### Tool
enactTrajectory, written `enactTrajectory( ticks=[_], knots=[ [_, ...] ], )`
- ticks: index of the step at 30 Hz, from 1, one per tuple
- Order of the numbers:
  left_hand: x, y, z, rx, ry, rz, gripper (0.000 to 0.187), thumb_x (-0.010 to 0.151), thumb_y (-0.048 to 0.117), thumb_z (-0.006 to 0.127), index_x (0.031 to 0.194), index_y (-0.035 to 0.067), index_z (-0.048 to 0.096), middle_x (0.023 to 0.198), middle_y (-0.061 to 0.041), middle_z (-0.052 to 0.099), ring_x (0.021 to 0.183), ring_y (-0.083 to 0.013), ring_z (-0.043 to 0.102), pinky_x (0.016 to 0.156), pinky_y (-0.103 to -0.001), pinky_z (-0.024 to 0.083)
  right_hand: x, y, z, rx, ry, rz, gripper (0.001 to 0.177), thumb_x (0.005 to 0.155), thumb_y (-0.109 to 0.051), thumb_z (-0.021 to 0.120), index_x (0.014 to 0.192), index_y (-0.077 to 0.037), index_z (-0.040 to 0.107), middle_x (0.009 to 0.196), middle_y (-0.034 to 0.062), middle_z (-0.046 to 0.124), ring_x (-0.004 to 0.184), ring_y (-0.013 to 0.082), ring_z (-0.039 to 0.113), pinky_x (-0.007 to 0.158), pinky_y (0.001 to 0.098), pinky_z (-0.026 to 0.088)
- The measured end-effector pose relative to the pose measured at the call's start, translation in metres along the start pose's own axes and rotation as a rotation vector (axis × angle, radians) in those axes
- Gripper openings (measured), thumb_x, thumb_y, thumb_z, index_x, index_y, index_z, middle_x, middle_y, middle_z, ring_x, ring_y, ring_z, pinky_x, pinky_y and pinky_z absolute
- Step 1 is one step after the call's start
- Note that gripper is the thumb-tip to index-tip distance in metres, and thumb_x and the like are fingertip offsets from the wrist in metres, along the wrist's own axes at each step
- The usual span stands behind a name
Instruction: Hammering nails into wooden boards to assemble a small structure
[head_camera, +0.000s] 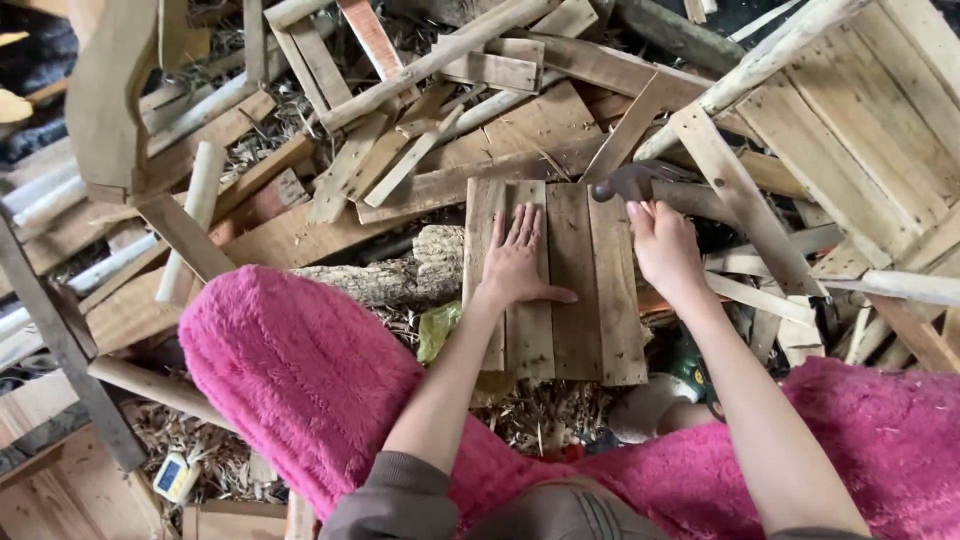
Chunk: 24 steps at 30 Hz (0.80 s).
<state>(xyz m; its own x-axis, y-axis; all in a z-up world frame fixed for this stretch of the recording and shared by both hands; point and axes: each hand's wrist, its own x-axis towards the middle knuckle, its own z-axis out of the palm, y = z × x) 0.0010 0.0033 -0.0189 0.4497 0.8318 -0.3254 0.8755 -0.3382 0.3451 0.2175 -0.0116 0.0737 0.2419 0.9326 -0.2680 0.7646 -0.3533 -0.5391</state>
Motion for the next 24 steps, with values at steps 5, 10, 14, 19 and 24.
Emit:
enactTrajectory(
  ticks=[5,10,14,19,24],
  knots=[
    [0.0,0.001,0.001,-0.04,0.014,0.005,0.16,0.046,0.102,0.055,0.162,0.0,0.015,0.171,-0.017,0.015,0.159,-0.0289,0.009,0.13,-0.052,-0.01,-0.013,0.004,0.004,0.101,-0.017,-0.016,0.038,0.107,-0.035,0.056,0.093,-0.001,0.067,0.073,0.0175,0.071,0.088,0.0383,0.072,0.077,0.0505,0.052],
    [-0.005,0.006,-0.008,0.009,-0.049,-0.074,0.163,0.044,0.103,0.056,0.164,0.004,0.008,0.169,-0.026,0.003,0.159,-0.037,-0.003,0.128,-0.052,-0.014,-0.017,-0.01,0.012,0.109,-0.043,-0.067,0.035,0.099,-0.021,0.058,0.13,-0.006,0.063,0.071,0.0106,0.073,0.082,0.0287,0.074,0.076,0.0427,0.054],
    [-0.004,0.006,-0.009,-0.008,-0.068,-0.059,0.163,0.043,0.1,0.061,0.164,0.005,0.009,0.169,-0.028,0.007,0.159,-0.0377,0.0,0.128,-0.053,-0.012,-0.031,-0.05,-0.006,0.246,0.064,-0.261,0.041,0.108,-0.004,0.052,0.148,0.007,0.053,0.078,0.0188,0.07,0.069,0.0243,0.063,0.067,0.0356,0.051],
    [-0.003,0.006,-0.008,-0.018,-0.049,-0.069,0.163,0.043,0.099,0.065,0.164,0.005,0.009,0.169,-0.028,0.006,0.159,-0.037,0.001,0.128,-0.052,-0.012,-0.06,-0.088,-0.014,0.195,0.196,-0.382,0.041,0.109,-0.003,0.052,0.149,0.005,0.052,0.099,0.0294,0.066,0.088,0.0368,0.067,0.078,0.0439,0.052],
    [-0.006,0.006,-0.001,0.019,-0.002,-0.08,0.162,0.043,0.098,0.065,0.164,0.006,0.008,0.17,-0.027,0.006,0.159,-0.0362,0.003,0.129,-0.052,-0.011,-0.019,-0.006,0.049,-0.085,0.097,-0.324,0.033,0.106,-0.011,0.055,0.134,0.004,0.066,0.122,0.0264,0.069,0.103,0.04,0.07,0.087,0.0475,0.057]
  ],
)
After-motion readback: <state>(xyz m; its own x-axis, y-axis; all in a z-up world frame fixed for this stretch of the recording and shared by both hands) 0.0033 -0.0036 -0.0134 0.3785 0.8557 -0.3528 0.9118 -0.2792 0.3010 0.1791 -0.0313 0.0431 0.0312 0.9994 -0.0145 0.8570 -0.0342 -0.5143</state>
